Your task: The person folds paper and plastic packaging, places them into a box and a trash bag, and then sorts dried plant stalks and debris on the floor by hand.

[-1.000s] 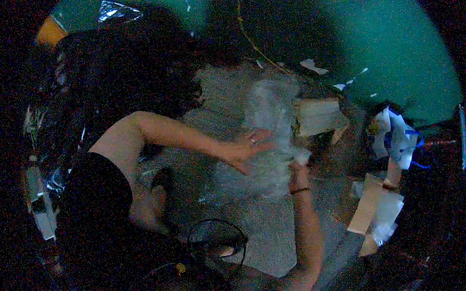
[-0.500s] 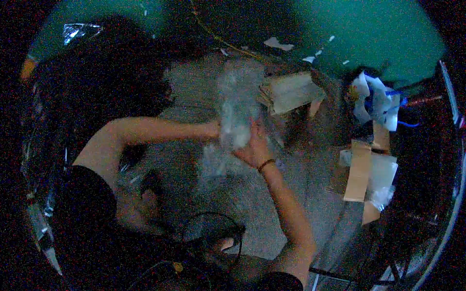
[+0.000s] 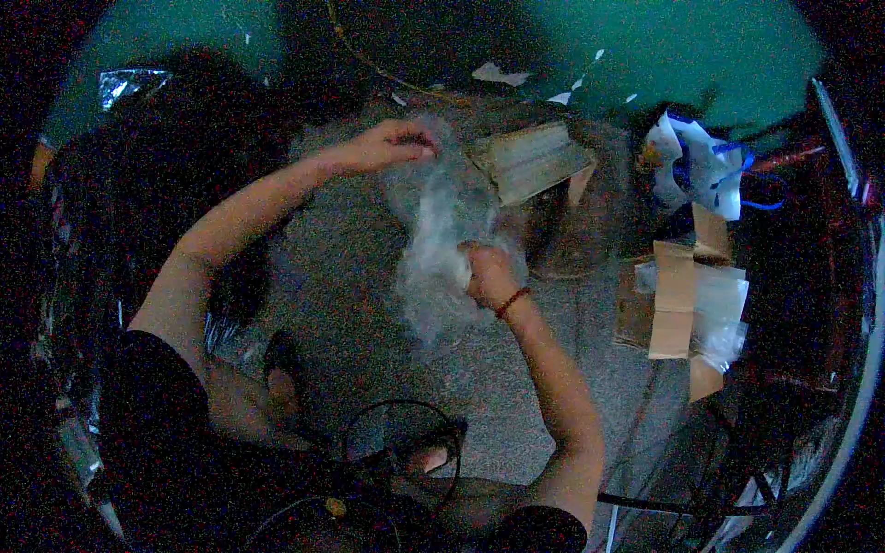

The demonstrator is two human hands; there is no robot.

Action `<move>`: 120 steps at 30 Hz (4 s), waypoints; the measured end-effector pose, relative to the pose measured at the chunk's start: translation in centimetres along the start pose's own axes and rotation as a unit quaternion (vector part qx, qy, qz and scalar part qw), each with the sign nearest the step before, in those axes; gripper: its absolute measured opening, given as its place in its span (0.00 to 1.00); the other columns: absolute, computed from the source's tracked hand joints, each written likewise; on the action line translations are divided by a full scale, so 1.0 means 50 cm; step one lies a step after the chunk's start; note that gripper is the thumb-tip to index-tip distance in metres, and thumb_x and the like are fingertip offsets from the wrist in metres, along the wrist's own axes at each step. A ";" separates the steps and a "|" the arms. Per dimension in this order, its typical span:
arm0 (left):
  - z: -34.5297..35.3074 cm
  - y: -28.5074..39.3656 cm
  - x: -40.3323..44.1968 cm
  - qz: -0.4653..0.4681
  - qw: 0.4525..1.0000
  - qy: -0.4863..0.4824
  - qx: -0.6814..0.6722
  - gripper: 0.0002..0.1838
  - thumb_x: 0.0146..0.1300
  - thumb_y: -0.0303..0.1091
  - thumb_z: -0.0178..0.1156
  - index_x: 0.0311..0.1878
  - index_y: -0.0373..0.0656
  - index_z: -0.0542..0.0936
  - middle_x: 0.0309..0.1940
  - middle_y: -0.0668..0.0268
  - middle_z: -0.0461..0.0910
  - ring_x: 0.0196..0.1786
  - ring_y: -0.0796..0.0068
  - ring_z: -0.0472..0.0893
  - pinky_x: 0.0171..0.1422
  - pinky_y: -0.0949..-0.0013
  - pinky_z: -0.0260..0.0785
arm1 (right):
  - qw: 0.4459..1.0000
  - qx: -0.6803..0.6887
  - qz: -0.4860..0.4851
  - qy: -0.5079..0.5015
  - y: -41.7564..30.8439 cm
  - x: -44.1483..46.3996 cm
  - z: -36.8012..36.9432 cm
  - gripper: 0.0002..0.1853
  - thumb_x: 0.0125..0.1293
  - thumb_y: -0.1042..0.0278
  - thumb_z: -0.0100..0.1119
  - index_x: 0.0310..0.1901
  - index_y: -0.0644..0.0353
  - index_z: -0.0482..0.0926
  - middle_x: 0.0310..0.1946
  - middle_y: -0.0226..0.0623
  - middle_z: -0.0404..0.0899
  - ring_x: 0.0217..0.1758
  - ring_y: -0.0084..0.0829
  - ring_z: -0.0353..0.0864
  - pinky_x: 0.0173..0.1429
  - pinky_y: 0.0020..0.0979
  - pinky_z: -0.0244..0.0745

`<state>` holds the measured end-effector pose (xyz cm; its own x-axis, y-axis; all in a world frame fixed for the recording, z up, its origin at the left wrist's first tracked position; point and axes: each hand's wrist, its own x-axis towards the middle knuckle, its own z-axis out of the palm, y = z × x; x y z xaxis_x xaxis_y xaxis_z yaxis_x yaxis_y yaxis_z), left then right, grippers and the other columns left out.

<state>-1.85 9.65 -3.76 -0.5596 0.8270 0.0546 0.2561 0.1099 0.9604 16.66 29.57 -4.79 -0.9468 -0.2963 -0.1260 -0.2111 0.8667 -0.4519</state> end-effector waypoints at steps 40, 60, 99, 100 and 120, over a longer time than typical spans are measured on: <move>0.143 0.062 -0.059 -0.133 0.988 0.075 -0.038 0.17 0.52 0.32 0.52 0.47 0.39 0.71 0.42 0.62 0.74 0.45 0.67 0.74 0.46 0.62 0.68 | 0.794 0.588 0.146 0.046 0.075 0.033 -0.012 0.29 0.57 0.49 0.51 0.56 0.59 0.63 0.52 0.32 0.67 0.55 0.29 0.66 0.59 0.30 0.60; 0.203 0.044 -0.026 0.155 0.917 0.237 0.283 0.18 0.42 0.31 0.58 0.41 0.42 0.73 0.43 0.53 0.69 0.48 0.54 0.68 0.51 0.61 0.62 | 0.696 0.682 -0.178 0.135 0.047 0.079 0.147 0.26 0.57 0.59 0.49 0.56 0.60 0.60 0.51 0.37 0.66 0.52 0.32 0.67 0.54 0.35 0.65; -0.113 -0.218 -0.571 -0.411 0.569 -0.471 0.535 0.31 0.55 0.60 0.44 0.54 0.46 0.70 0.60 0.64 0.58 0.60 0.64 0.61 0.53 0.60 0.60 | 0.747 0.624 0.228 -0.017 0.063 0.131 0.139 0.17 0.51 0.68 0.56 0.43 0.66 0.74 0.38 0.38 0.76 0.40 0.30 0.75 0.43 0.26 0.69; -0.104 -0.214 -0.602 -0.408 0.569 -0.489 0.521 0.31 0.56 0.60 0.43 0.54 0.46 0.69 0.60 0.64 0.58 0.60 0.64 0.61 0.53 0.62 0.62 | 0.752 0.629 0.192 -0.029 0.078 0.134 0.154 0.18 0.51 0.68 0.56 0.44 0.67 0.73 0.38 0.39 0.75 0.41 0.30 0.75 0.44 0.27 0.69; -0.018 -0.409 -0.446 -0.118 0.852 -0.092 0.502 0.28 0.49 0.30 0.58 0.55 0.40 0.62 0.54 0.53 0.59 0.56 0.58 0.61 0.52 0.50 0.59 | 0.774 0.575 0.255 -0.074 0.092 0.222 0.246 0.24 0.42 0.67 0.64 0.45 0.64 0.73 0.38 0.35 0.76 0.38 0.31 0.75 0.45 0.30 0.70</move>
<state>4.65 -11.55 -24.38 -0.5789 0.7792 -0.2403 0.7511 0.6243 0.2148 8.15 25.32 -19.15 -0.7797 -0.1502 -0.6079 0.6171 -0.0198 -0.7866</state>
